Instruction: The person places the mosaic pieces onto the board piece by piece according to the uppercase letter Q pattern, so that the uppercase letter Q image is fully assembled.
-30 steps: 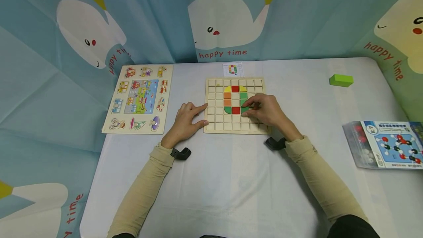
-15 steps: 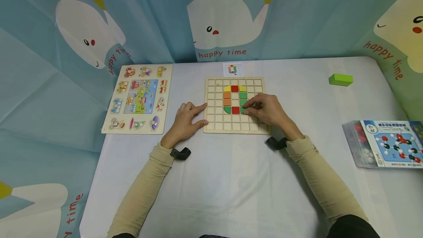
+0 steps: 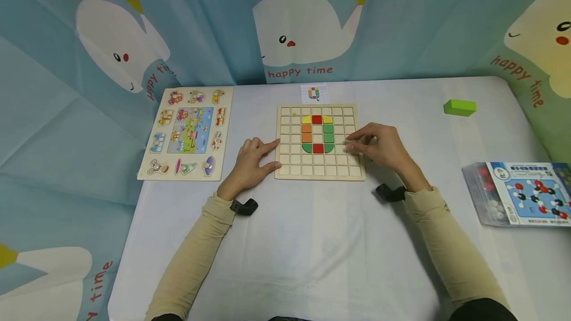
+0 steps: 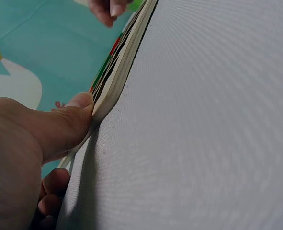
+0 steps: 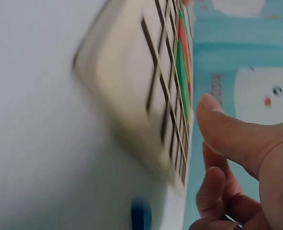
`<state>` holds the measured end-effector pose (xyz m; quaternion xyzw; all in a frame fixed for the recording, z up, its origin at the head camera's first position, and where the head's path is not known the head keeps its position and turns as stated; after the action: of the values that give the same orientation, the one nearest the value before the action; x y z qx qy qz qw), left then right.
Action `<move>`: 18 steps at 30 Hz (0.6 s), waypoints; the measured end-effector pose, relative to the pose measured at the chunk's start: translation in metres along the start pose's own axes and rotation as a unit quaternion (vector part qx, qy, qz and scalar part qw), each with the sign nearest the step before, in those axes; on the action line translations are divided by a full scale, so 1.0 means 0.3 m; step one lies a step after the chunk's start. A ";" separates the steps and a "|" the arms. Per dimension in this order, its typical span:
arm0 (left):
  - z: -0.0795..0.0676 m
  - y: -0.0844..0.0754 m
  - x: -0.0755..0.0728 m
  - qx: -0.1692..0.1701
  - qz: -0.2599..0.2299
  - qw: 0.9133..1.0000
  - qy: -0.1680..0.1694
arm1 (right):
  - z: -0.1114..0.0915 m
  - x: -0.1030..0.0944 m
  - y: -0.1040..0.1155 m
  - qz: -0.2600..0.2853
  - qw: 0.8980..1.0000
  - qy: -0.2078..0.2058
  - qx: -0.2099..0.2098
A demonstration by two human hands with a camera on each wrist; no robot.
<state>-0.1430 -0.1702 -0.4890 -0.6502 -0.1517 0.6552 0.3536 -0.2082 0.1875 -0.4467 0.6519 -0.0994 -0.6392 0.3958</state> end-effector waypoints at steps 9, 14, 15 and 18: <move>-0.003 0.003 0.002 -0.005 0.004 1.000 0.001 | -0.094 -0.132 -0.084 -0.027 0.997 0.036 0.067; -0.003 0.003 0.004 -0.002 0.004 1.000 0.000 | -0.125 -0.137 -0.112 -0.041 0.995 0.055 0.076; -0.003 0.003 0.004 -0.002 0.003 1.000 0.000 | -0.130 -0.134 -0.116 -0.042 0.995 0.056 0.074; -0.004 0.000 0.004 -0.006 -0.002 1.000 0.001 | -0.140 -0.122 -0.123 -0.040 0.996 0.053 0.064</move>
<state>-0.1418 -0.1698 -0.4900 -0.6525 -0.1566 0.6531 0.3511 -0.1898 0.2516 -0.4481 0.7121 -0.0926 -0.6118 0.3318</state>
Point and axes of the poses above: each hand's wrist, its own z-axis towards the middle knuckle, its own x-axis out of the palm, y = z × x, the point moved 1 cm from there along z, towards the middle knuckle, and after that the axes turned 1 degree about -y, right-handed, at the moved point
